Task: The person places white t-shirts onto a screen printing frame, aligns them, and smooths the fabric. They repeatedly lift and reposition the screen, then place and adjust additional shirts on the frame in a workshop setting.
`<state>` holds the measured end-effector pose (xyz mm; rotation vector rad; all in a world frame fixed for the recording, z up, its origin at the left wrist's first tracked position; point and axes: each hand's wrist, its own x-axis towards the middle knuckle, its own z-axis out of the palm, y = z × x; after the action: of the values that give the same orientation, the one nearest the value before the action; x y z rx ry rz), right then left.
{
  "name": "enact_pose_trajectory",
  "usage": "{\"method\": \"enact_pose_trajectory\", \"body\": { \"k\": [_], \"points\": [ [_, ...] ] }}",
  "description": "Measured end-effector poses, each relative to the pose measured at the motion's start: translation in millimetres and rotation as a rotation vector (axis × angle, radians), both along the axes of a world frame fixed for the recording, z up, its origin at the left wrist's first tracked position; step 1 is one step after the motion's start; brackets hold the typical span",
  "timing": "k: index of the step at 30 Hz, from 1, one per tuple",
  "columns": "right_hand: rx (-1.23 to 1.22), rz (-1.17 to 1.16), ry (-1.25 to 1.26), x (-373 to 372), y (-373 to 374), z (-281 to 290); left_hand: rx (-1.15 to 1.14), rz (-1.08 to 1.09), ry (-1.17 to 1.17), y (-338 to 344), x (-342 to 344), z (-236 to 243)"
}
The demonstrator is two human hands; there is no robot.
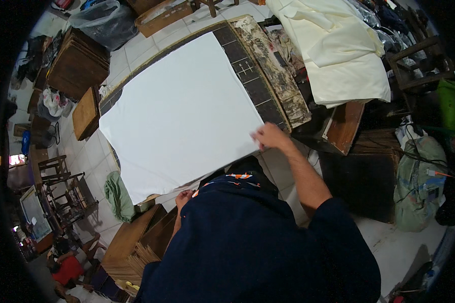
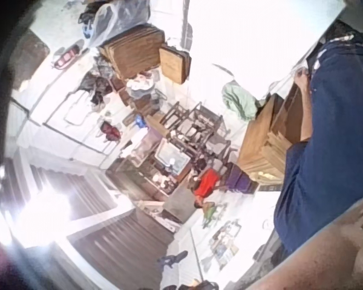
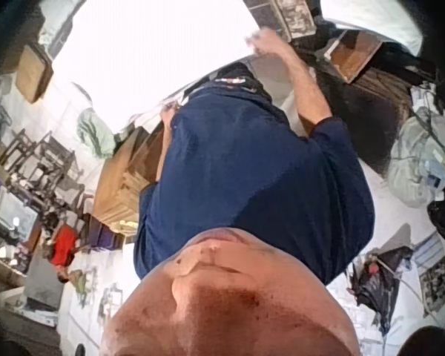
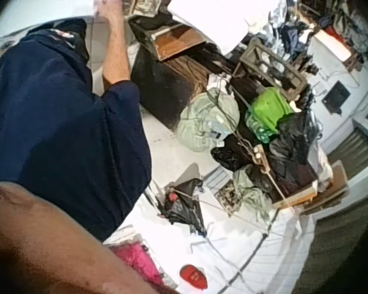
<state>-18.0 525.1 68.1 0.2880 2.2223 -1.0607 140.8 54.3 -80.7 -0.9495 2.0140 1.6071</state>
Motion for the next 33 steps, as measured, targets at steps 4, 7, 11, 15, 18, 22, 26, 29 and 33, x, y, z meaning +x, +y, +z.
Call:
{"method": "enact_pose_trajectory", "body": {
  "k": [4, 7, 11, 15, 18, 22, 26, 29, 33],
  "points": [
    [0.256, 0.060, 0.894, -52.9, -63.3, -6.9, 0.031, 0.038, -0.080, -51.8, 34.3, -39.2],
    [0.470, 0.226, 0.952, -87.2, -67.1, -22.9, -0.154, -0.148, -0.049, -75.8, 43.3, -33.9],
    [0.699, 0.038, 0.888, -126.6, -52.7, -39.1, -0.172, 0.065, -0.129, -88.9, 34.4, 29.5],
    [0.516, 0.248, 0.930, -163.2, -62.5, -40.2, -0.411, 0.333, -0.251, -95.7, 23.6, 65.4],
    [0.720, 0.263, 0.885, -199.0, -66.4, -29.8, -0.792, 0.498, -0.288, -117.7, 15.5, 68.0],
    [0.773, 0.293, 0.917, -248.4, -97.1, -16.2, -1.106, 0.709, -0.150, -143.0, -14.3, 74.3],
    [0.263, 0.798, 0.961, -278.9, -167.4, -18.9, -1.344, 0.503, 0.099, -149.8, -81.4, 92.4],
    [0.306, 0.919, 1.011, -318.3, -196.7, -25.4, -1.325, 0.408, 0.289, -141.8, -137.3, 102.9],
    [0.468, 0.855, 1.035, -376.5, -212.0, -26.5, -1.209, 0.278, 0.405, -119.1, -189.5, 115.0]
  ]
}}
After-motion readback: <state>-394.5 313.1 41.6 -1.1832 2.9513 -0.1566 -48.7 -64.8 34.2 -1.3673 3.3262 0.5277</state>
